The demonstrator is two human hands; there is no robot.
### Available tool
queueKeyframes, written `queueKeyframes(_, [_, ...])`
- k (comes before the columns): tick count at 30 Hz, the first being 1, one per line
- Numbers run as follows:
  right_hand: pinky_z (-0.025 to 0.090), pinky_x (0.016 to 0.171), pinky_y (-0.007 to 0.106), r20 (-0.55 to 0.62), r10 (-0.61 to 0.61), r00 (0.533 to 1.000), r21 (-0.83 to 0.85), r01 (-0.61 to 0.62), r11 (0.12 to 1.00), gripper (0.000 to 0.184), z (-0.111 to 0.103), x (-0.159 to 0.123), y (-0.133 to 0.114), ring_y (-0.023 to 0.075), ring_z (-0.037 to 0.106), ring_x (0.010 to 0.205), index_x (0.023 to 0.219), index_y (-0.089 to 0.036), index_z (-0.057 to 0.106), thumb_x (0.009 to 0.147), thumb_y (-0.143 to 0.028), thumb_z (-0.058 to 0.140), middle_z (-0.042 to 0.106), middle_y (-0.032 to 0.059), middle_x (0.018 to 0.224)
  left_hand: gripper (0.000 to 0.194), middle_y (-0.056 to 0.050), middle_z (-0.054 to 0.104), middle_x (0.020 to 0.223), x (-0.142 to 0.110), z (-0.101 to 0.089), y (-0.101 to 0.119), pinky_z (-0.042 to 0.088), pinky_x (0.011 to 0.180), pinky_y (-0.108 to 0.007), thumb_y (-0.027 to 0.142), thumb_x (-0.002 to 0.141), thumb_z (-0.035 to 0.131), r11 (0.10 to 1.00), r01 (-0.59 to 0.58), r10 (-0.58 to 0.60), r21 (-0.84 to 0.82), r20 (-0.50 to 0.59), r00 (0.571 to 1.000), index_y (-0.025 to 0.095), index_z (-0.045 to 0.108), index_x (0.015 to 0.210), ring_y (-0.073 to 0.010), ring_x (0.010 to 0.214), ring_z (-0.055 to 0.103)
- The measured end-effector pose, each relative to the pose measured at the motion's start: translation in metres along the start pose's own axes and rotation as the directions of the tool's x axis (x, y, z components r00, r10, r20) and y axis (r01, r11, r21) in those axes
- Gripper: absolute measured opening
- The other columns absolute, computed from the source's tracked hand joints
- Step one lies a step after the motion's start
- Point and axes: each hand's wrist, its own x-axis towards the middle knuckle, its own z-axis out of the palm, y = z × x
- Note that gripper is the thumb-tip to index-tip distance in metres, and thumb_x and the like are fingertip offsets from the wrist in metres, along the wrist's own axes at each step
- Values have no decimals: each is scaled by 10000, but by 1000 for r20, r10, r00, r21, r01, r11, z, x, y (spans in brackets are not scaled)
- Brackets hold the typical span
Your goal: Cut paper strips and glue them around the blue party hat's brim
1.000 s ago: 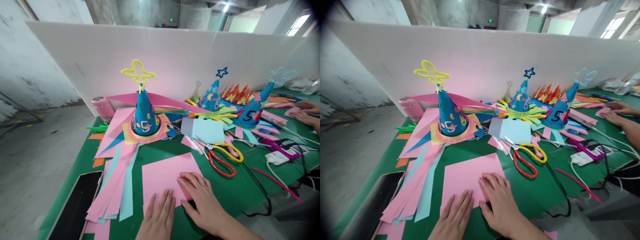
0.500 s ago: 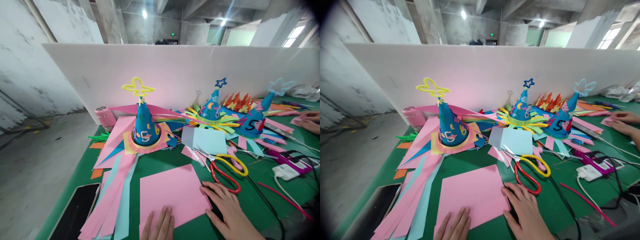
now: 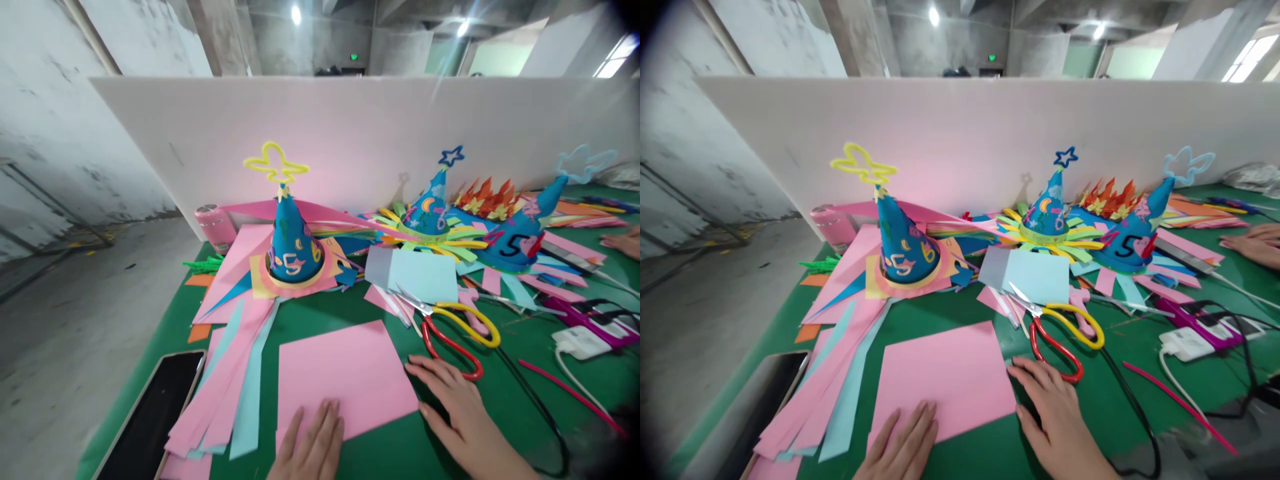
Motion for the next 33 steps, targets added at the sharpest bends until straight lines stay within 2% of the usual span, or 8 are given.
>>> queueKeyframes(3, [491,861,386,-120,25,993,168,-5,986,315,-6,-5,-2,219,579,1069,1153,-284,563,868,-259,431,623,54,1156,585,-113,498,1340,5,-19,-1,309,983,-397,539,879,374,987,34,-28,-160,43,999,122,481,1275,-256,1242,435])
queueKeyframes(5, [523,753,300,-192,115,975,226,-70,972,305,-11,-7,0,179,622,942,1178,-254,513,896,-264,398,623,68,1098,593,-120,455,1377,11,-27,0,284,1002,-399,518,890,401,969,69,-41,-236,123,992,115,420,1325,-263,1263,401])
queueKeyframes(8, [522,689,280,-241,192,951,183,-150,972,304,-23,-3,14,168,624,850,1196,-229,466,910,-300,391,605,80,1055,485,-132,558,1257,27,-31,4,328,946,-421,437,913,419,923,194,-140,-331,180,974,116,466,1273,-274,1140,489])
queueKeyframes(11, [516,684,324,-249,192,949,68,-181,981,330,-35,12,34,230,597,958,1175,-223,503,874,-344,441,574,106,1106,385,-128,601,1079,51,-31,5,366,868,-456,373,890,472,844,390,-273,-367,332,903,116,536,1170,-290,997,523])
queueKeyframes(15, [496,733,414,-219,176,960,-119,-205,972,386,-42,38,55,316,545,1053,1172,-181,541,833,-344,456,543,155,1145,264,-110,561,960,77,-29,0,386,786,-447,382,824,570,753,532,-305,-388,511,804,138,591,922,-288,907,500])
queueKeyframes(24, [473,635,367,-56,134,989,-356,-145,923,343,-36,55,63,312,592,937,1112,-171,564,814,-295,449,661,94,861,154,-46,570,866,80,-26,-9,376,737,-371,319,825,567,686,523,-239,-506,522,819,165,562,825,-224,827,495])
queueKeyframes(28, [472,671,401,-44,92,995,-398,-102,911,339,-37,53,64,341,565,987,1090,-166,577,818,-302,427,638,128,961,113,-30,582,828,80,-27,-10,355,732,-356,235,869,485,661,534,-243,-527,523,817,175,568,822,-206,810,498])
queueKeyframes(33, [459,722,497,-112,77,991,-431,-118,895,525,-44,52,73,400,539,999,1214,-118,506,795,-433,467,552,213,1149,95,-20,585,817,78,-25,-7,347,723,-344,228,851,509,644,548,-277,-534,505,818,181,564,789,-196,800,502])
